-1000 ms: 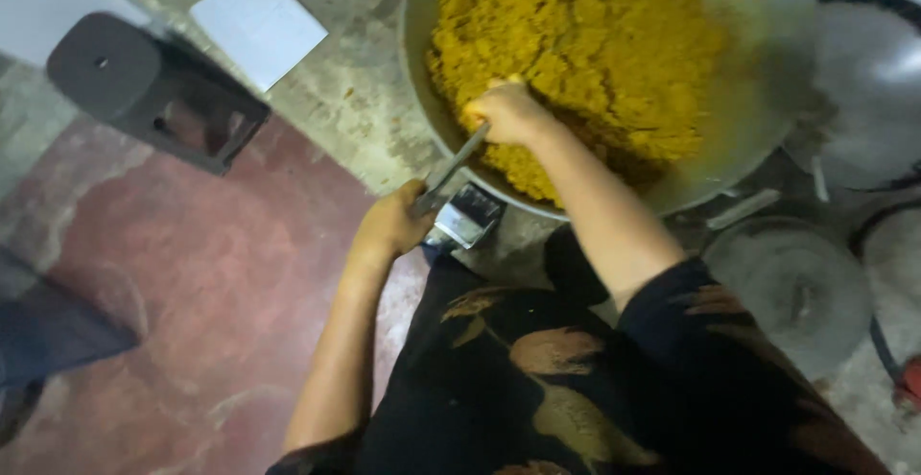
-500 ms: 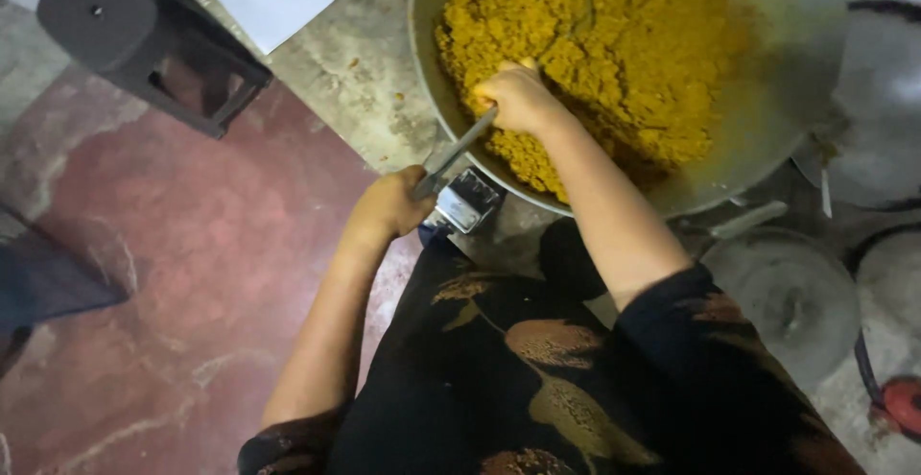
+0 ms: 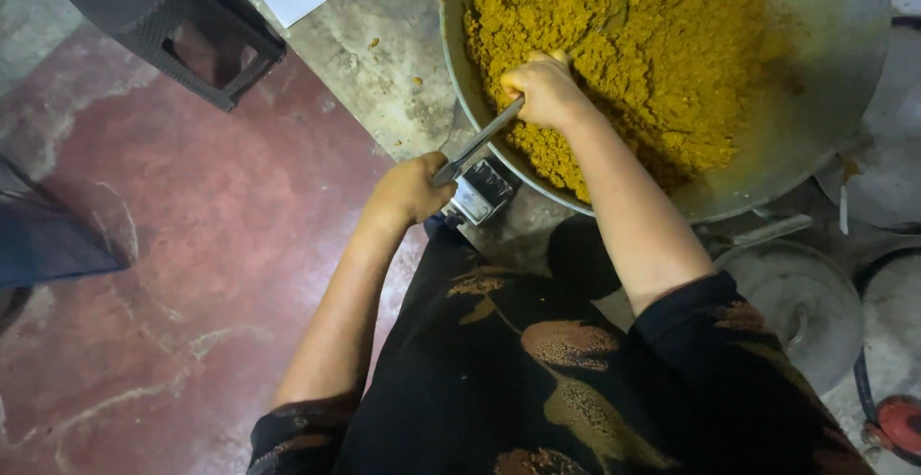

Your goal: Stirring a thick yellow paste in a large metal bowl using a long-handled tool

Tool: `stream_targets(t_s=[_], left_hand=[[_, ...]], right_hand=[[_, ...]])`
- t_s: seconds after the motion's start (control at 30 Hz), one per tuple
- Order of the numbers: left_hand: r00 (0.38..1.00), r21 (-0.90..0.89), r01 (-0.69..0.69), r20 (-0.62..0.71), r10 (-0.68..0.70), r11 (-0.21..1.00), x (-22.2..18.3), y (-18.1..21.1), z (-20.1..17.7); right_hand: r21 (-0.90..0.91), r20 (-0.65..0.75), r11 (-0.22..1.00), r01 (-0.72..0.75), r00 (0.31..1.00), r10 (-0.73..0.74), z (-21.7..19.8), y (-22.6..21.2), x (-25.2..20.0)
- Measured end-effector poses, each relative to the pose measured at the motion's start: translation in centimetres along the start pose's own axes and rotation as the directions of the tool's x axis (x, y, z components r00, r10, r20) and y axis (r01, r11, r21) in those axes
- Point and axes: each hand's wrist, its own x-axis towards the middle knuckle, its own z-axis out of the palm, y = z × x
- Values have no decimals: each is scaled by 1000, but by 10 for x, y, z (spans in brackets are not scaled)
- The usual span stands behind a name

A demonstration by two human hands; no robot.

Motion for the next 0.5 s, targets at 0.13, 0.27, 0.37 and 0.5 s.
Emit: stream_targets(t_s=[0.13, 0.27, 0.37, 0.5], left_hand=[[1000, -21, 25, 11, -24, 999, -3, 5, -4], [999, 5, 49, 18, -49, 999, -4, 7, -4], [999, 19, 53, 7, -53, 998, -2, 10, -5], [1000, 0, 6, 21, -6, 1000, 10, -5, 8]], right_hand=[[11, -26, 1000, 0, 1000, 0, 0, -2, -4], [1, -37, 1000, 8, 999, -8, 5, 1, -2], [-58, -41, 995, 83, 996, -85, 12, 17, 4], [-177, -28, 984, -33, 999, 28, 12, 5, -1]])
